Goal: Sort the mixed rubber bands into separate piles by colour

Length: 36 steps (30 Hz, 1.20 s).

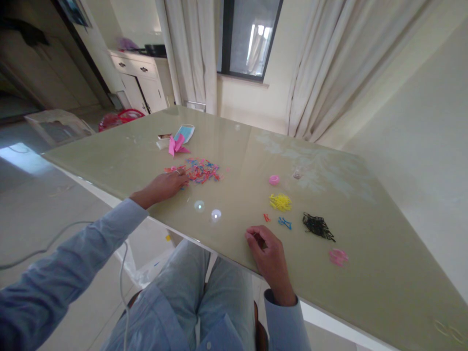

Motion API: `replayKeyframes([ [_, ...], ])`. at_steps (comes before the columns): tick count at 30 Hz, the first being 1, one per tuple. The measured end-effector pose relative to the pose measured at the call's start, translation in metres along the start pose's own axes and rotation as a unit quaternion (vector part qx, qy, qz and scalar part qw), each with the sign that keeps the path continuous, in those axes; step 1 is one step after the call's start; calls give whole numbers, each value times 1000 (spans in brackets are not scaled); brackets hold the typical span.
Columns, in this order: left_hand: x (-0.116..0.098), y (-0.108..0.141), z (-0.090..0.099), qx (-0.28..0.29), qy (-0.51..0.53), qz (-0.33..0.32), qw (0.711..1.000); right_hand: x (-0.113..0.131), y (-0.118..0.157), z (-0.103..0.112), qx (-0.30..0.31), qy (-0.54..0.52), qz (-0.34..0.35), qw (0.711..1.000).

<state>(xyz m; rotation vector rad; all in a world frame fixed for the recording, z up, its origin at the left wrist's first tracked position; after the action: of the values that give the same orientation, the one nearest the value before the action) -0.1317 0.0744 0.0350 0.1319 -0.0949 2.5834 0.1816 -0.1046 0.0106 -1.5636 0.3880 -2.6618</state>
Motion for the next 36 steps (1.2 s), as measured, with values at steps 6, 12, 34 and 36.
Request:
replayKeyframes([
  [6,-1,0,9,15,13,-14,1000,-2,0,-1,3,-3,8,1000],
  [12,-3,-5,11,21,26,-14,999,0,0,0,2,-3,2,1000],
  [34,-165,50,62,-29,841,85,533,3,2,-3,-6,12,25,1000],
  [36,-175,43,64,-8,857,80,509,4,3,-4,-4,16,28,999],
])
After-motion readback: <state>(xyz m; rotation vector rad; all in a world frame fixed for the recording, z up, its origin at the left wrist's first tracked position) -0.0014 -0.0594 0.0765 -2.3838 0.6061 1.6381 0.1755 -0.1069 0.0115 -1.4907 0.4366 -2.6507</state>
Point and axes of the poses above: each hand's wrist, its own y-axis away from the middle knuckle, its own z-axis out of the back of the hand, x = y × z, the point moved 3 cm from there along -y, towards the middle knuckle, and after that the axes turned 3 degrees about -y, right-handed, at the moved point
